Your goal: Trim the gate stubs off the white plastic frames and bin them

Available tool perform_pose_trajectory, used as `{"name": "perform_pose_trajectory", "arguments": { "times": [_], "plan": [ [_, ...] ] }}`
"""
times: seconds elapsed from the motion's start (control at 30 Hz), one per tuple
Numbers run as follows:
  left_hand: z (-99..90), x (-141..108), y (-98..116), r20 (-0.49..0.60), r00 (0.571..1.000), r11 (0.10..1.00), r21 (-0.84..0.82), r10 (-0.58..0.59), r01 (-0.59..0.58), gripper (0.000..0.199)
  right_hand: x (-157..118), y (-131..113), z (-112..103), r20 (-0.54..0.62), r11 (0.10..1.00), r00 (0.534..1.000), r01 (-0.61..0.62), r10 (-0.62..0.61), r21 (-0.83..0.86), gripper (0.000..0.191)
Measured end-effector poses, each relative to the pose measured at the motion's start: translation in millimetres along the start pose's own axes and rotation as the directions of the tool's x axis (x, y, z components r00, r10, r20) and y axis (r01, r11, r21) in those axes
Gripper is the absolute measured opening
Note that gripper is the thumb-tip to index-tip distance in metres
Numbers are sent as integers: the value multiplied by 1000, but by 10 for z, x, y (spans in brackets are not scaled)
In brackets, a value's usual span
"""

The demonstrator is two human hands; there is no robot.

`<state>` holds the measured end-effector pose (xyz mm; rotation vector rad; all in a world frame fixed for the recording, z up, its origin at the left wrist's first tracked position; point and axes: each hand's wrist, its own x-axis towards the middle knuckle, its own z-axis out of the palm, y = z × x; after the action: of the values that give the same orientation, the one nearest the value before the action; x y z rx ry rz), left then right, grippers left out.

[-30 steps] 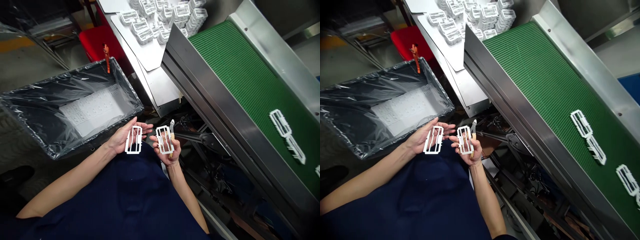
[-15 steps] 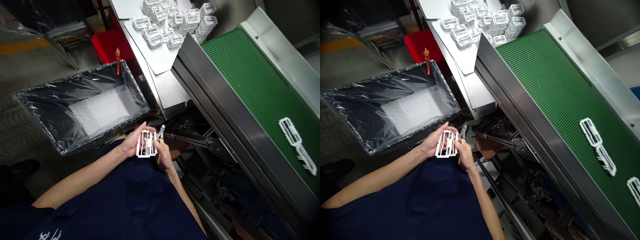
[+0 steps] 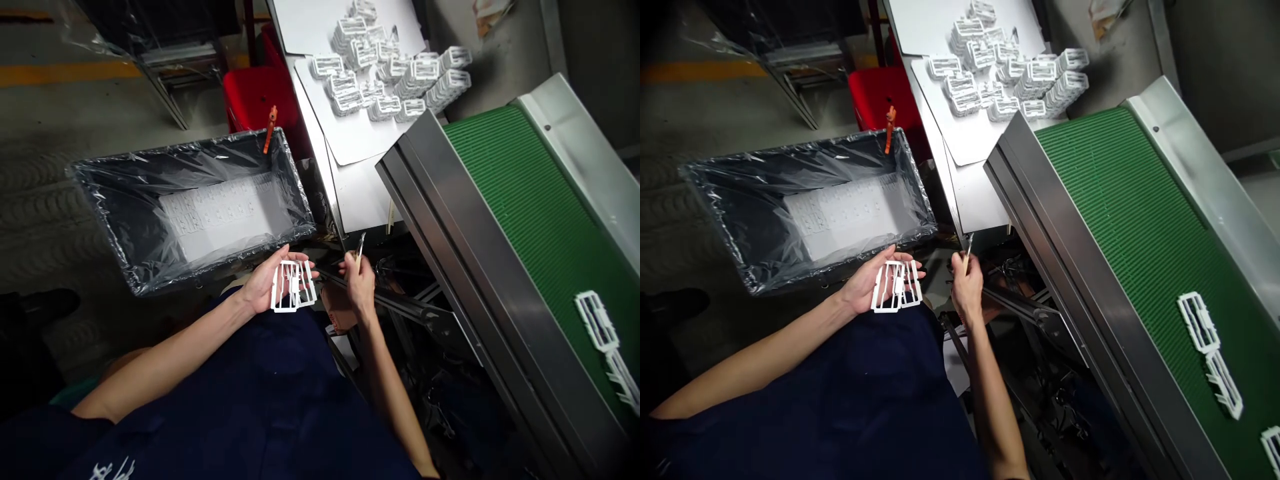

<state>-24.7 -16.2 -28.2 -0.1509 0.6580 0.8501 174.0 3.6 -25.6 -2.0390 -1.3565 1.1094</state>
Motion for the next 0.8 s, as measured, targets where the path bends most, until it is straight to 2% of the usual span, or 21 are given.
{"name": "perform_pose_trajectory", "arguments": {
  "times": [0.07,0.1,0.23,0.33,0.37,0.43,0.5,0.53,0.57,0.6,0.63,0.67,0.7,0.8],
  "plan": [
    [-26,-30,53,-6,1000,1000,-4,-4,4,34,461,-49,-11,-100,968,993,41,-68,-249,48],
    [-39,-47,79,-13,1000,1000,-2,-1,1,33,706,-80,-9,-147,946,985,41,-93,-321,49],
    [-145,-101,188,-73,996,999,19,46,-45,32,1586,-242,42,-280,897,949,8,-146,-441,58],
    [-307,-98,273,-184,979,996,11,89,-89,34,1905,-365,191,-315,877,933,-1,-171,-481,63],
    [-374,-84,301,-238,965,993,5,113,-115,35,1902,-400,276,-306,872,933,19,-191,-489,64],
    [-521,-37,355,-362,916,983,1,171,-183,35,1706,-457,501,-238,863,939,102,-247,-495,57],
    [-669,37,402,-482,844,965,16,236,-260,34,1293,-494,783,-41,859,960,229,-277,-457,44],
    [-739,81,423,-527,808,955,26,263,-294,33,1046,-503,935,109,862,957,290,-270,-415,40],
    [-805,128,444,-562,776,945,34,286,-324,33,803,-504,1088,385,891,901,331,-201,-310,40],
    [-867,175,465,-587,750,937,42,304,-347,32,586,-497,1236,588,917,799,322,-129,-236,40],
    [-924,221,487,-602,734,931,46,315,-362,31,415,-483,1374,686,929,724,302,-78,-213,42],
    [-979,264,510,-610,726,929,46,318,-368,31,299,-465,1496,749,942,662,267,-28,-202,45],
    [-1031,302,535,-616,722,929,45,316,-368,31,241,-445,1603,775,949,632,236,12,-208,49],
    [-1183,386,617,-625,726,938,26,285,-346,32,320,-394,1836,790,957,607,174,82,-233,48]
  ]
}}
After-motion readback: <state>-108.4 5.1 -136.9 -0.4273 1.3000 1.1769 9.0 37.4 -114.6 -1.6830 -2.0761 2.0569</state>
